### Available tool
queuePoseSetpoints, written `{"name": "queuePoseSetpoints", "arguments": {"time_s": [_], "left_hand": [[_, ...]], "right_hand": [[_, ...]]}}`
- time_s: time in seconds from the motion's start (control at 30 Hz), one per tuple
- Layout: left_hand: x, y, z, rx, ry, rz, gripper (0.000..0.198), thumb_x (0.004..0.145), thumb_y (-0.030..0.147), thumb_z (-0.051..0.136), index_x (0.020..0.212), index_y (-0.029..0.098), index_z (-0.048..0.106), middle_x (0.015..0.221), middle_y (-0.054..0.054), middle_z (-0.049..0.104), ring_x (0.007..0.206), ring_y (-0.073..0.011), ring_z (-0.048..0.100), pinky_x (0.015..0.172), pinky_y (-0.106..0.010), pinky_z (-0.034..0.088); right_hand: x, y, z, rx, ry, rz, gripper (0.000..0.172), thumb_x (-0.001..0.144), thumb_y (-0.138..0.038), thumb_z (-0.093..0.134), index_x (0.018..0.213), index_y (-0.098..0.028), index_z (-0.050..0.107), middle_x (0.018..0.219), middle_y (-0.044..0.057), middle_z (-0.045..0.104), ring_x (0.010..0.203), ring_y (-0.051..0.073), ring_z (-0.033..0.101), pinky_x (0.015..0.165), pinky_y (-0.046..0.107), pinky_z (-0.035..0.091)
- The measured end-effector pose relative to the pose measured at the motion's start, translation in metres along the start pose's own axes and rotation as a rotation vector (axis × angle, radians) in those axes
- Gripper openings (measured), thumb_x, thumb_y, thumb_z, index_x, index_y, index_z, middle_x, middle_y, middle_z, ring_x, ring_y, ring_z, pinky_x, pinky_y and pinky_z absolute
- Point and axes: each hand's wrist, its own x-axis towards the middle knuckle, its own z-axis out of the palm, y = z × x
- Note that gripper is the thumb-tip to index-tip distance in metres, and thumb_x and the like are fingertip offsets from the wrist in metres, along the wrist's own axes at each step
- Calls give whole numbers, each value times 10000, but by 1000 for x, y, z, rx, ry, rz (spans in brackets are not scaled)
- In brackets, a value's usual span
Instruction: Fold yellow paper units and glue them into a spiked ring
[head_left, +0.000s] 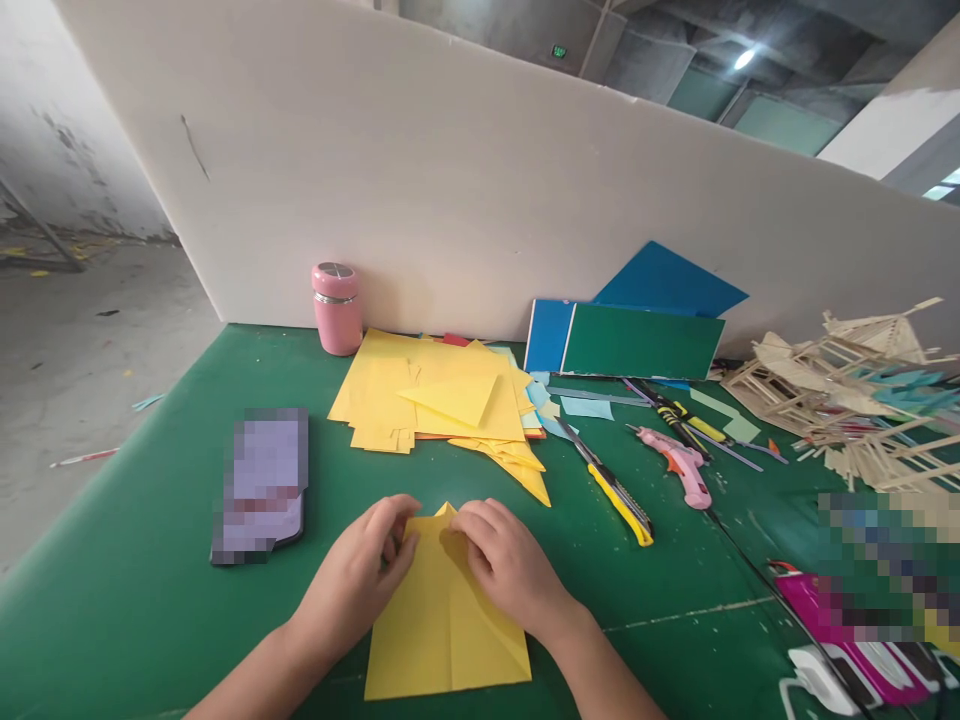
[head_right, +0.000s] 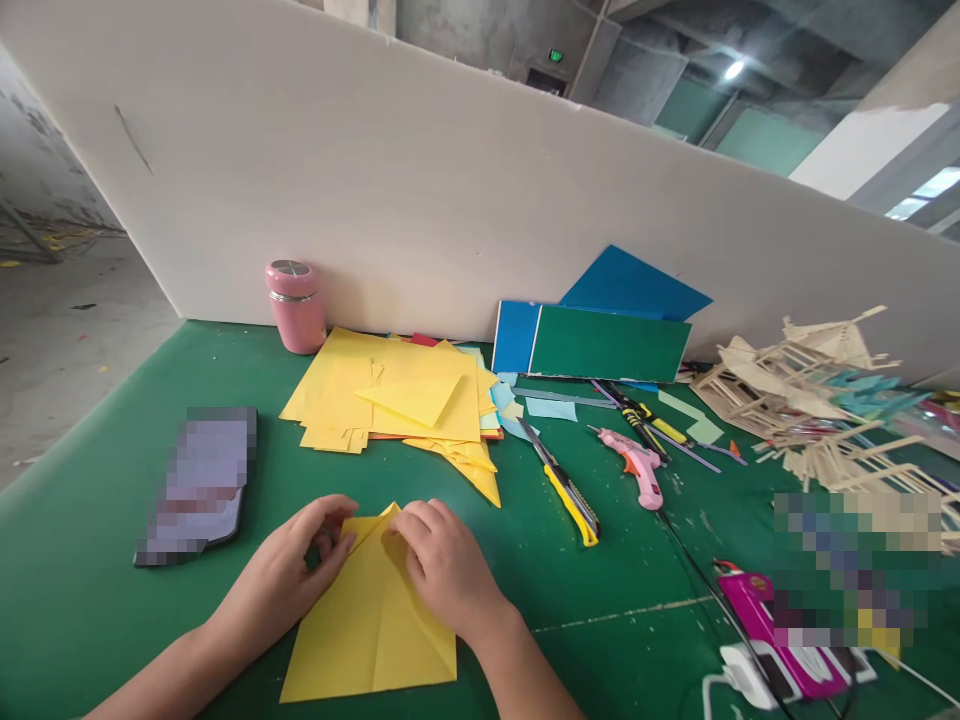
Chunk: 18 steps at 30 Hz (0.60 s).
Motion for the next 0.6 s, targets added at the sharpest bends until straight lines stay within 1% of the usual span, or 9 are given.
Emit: {"name": "queuePoseSetpoints", "arguments": {"time_s": [0.1, 0.17, 0.23, 0.3, 0.43, 0.6], "left_hand": [[4, -4, -2, -66, 76, -151, 132, 863, 288, 410, 948, 216, 481, 760, 3, 602, 537, -119, 563, 498, -235, 499], [6, -5, -4, -86, 83, -222, 140, 841, 320, 426, 916, 216, 483, 755, -1, 598, 557, -130, 575, 510, -249, 506], [9, -6, -6, -87, 77, -257, 148, 823, 336, 432, 890, 217, 489, 742, -1, 598, 556, -135, 568, 508, -257, 501], [10, -7, -7, -81, 66, -266, 155, 807, 341, 442, 878, 217, 500, 728, 2, 595, 537, -134, 547, 495, -257, 490], [9, -9, -6, -68, 50, -269, 178, 766, 323, 492, 902, 215, 532, 693, 15, 591, 526, -136, 531, 485, -254, 483], [7, -12, -5, -54, 80, -226, 168, 779, 274, 483, 910, 202, 561, 683, 11, 601, 540, -135, 549, 501, -248, 494]], "right_hand": [[0, 0, 1, 11, -17, 10, 428, 811, 40, 353, 1092, -204, 564, 974, 70, 595, 887, 214, 535, 748, 358, 517], [-1, 0, 2, -3, -37, 8, 493, 818, 38, 351, 1192, -215, 547, 995, 75, 581, 902, 214, 528, 762, 365, 523], [-1, 0, 2, -32, -63, -1, 539, 824, 35, 351, 1264, -224, 522, 996, 79, 567, 899, 214, 520, 767, 374, 527], [-1, 0, 3, -61, -88, -5, 562, 827, 31, 360, 1304, -228, 507, 992, 83, 554, 892, 217, 511, 768, 381, 528], [-1, -1, 3, -76, -125, 8, 545, 852, 15, 355, 1327, -208, 500, 1003, 93, 542, 896, 223, 495, 775, 390, 526], [-1, -2, 3, -84, -133, 14, 559, 852, 12, 363, 1342, -228, 485, 1001, 87, 540, 884, 220, 494, 762, 389, 530]]}}
